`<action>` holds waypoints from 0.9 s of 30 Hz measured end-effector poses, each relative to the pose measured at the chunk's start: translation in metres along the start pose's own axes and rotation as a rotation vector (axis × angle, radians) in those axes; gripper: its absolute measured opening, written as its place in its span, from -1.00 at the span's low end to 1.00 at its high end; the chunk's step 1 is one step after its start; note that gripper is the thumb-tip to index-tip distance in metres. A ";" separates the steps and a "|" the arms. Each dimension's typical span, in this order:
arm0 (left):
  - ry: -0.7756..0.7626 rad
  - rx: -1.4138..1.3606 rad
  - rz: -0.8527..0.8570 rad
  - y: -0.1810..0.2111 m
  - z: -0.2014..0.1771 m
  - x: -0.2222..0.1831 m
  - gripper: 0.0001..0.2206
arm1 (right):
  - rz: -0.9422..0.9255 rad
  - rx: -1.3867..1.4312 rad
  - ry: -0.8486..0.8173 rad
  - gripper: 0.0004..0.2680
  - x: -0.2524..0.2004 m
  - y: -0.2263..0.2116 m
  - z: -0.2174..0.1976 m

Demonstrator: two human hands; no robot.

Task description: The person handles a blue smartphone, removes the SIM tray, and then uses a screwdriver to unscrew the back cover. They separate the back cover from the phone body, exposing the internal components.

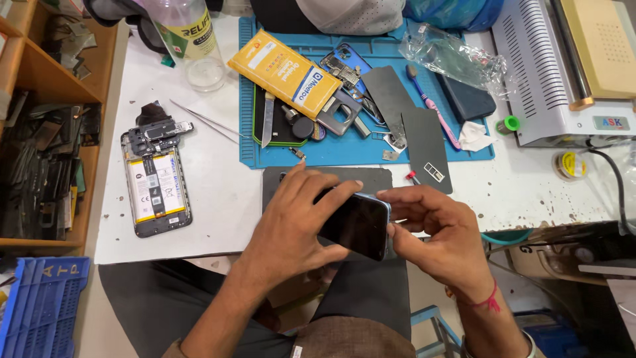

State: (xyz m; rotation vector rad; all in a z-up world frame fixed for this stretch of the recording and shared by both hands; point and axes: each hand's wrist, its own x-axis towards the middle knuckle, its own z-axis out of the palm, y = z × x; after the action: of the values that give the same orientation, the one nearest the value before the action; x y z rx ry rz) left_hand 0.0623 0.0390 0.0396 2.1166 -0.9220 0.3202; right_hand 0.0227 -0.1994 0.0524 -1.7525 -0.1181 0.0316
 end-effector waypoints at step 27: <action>0.016 0.077 0.140 0.003 0.024 -0.027 -0.23 | -0.083 -0.428 -0.370 -0.75 0.007 -0.042 -0.007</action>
State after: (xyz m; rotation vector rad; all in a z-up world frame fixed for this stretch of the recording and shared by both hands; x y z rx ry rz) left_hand 0.0389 0.0335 0.0121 2.1202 -1.0667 0.4506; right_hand 0.0275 -0.1979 0.0955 -2.1516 -0.4974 0.2884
